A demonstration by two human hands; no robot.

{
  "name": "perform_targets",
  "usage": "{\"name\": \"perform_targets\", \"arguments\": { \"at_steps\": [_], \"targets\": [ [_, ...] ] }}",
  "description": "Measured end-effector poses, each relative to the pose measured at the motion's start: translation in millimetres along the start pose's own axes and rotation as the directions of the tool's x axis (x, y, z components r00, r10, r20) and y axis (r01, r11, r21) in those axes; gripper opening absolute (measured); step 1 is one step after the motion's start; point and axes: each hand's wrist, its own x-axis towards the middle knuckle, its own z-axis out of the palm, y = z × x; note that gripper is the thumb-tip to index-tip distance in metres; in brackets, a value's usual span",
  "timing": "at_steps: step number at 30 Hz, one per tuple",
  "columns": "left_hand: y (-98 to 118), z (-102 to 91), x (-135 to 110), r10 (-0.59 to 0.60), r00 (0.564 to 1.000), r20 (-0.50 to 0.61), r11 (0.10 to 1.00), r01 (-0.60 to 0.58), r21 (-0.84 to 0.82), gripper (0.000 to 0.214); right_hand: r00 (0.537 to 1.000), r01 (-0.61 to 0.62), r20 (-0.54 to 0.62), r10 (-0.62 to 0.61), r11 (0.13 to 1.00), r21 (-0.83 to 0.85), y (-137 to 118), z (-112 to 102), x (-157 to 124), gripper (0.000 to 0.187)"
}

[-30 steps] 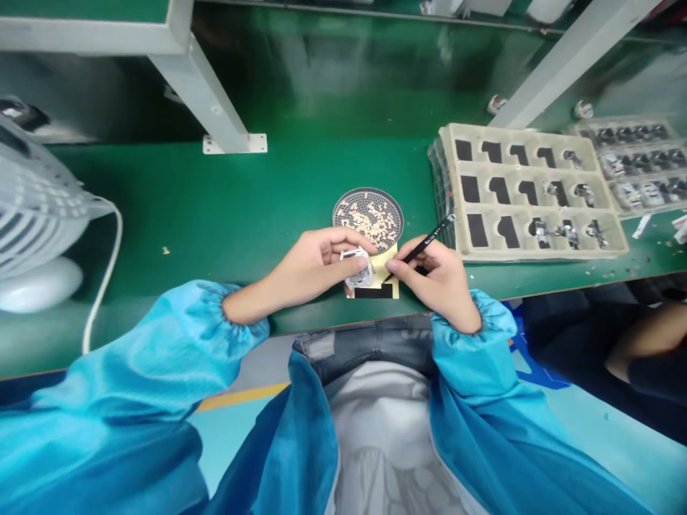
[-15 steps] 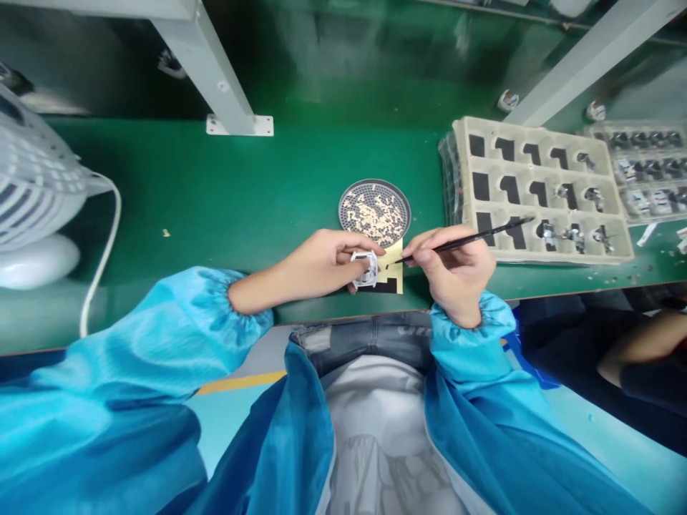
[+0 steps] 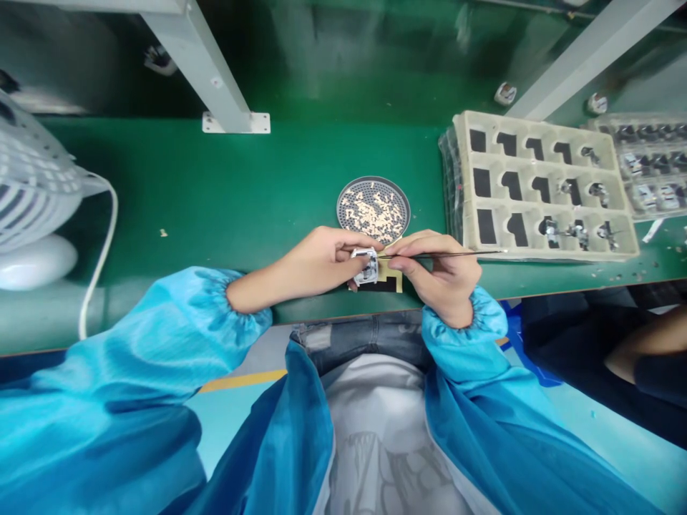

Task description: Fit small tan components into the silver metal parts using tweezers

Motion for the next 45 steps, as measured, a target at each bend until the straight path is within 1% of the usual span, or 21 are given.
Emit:
{"name": "perform_targets", "arguments": {
  "at_steps": [4,6,13,18,21,24,27,30,32,34,36,38,40,43,45],
  "targets": [
    [5.6,0.7,-1.2,-0.048,0.999,-0.002,0.998,0.048,0.035,0.033,1.000,0.021,-0.015,-0.021,1.000,-0.003,0.0,1.4,0.7,0.018],
    [7.3,1.3,-1.7,-0.057,0.998,-0.002,0.998,0.057,0.034,0.034,1.000,0.012,-0.017,-0.012,1.000,-0.002,-0.1,1.3,0.5,0.018],
    [6.6,2.7,-1.6,-0.047,0.999,-0.014,0.999,0.047,-0.001,0.034,1.000,-0.012,0.001,0.012,1.000,0.006,0.2,0.5,-0.4,0.019],
    [5.8,2.1,-1.6,-0.036,0.999,-0.014,0.999,0.036,0.005,0.034,1.000,-0.021,0.010,0.021,0.999,-0.046,-0.6,1.5,-0.7,0.018],
    [4.3,1.4,-1.6,-0.035,0.999,-0.016,0.999,0.036,0.011,0.035,1.000,-0.016,-0.027,0.015,0.999,-0.035,-2.7,0.7,-1.8,0.018],
    [4.0,0.4,-1.6,-0.038,0.999,-0.017,0.999,0.038,-0.004,0.033,0.997,-0.055,-0.066,0.051,0.997,-0.059,-4.6,-1.2,-3.8,0.017],
    [6.8,-0.8,-1.8,-0.045,0.999,-0.006,0.999,0.045,-0.015,0.033,0.992,-0.117,-0.053,0.112,0.988,-0.105,-5.7,-2.6,-5.6,0.016],
    [10.8,-2.0,-2.4,-0.043,0.999,-0.005,0.999,0.043,0.011,0.032,0.992,-0.126,-0.035,0.122,0.985,-0.122,-6.5,-2.7,-6.2,0.014],
    [12.1,-2.8,-2.6,-0.039,0.999,-0.009,0.999,0.040,0.027,0.032,0.992,-0.123,-0.025,0.121,0.985,-0.120,-6.9,-3.0,-6.2,0.017],
    [11.5,-4.1,-2.5,-0.052,0.999,-0.007,0.998,0.052,0.029,0.034,0.988,-0.152,-0.014,0.151,0.986,-0.074,-6.9,-3.8,-5.6,0.019],
    [9.6,-6.4,-1.8,-0.075,0.997,0.000,0.997,0.075,0.028,0.038,0.978,-0.211,0.010,0.210,0.977,0.040,-6.5,-5.2,-4.6,0.016],
    [7.7,-9.5,-1.1,-0.091,0.996,0.019,0.995,0.090,0.036,0.042,0.961,-0.276,0.058,0.270,0.946,0.172,-6.1,-6.7,-3.9,0.013],
    [7.1,-12.8,-0.5,-0.087,0.995,0.040,0.996,0.086,0.040,0.043,0.944,-0.328,0.105,0.311,0.910,0.255,-6.6,-8.1,-4.7,0.012],
    [8.6,-16.4,0.1,-0.072,0.997,0.036,0.997,0.071,0.036,0.043,0.918,-0.396,0.145,0.368,0.868,0.299,-11.1,-12.8,-7.7,0.017],
    [9.6,-17.8,0.7,-0.065,0.998,0.023,0.997,0.065,0.032,0.043,0.920,-0.392,0.129,0.370,0.873,0.291,-16.9,-22.2,-6.7,0.023]
  ]
}}
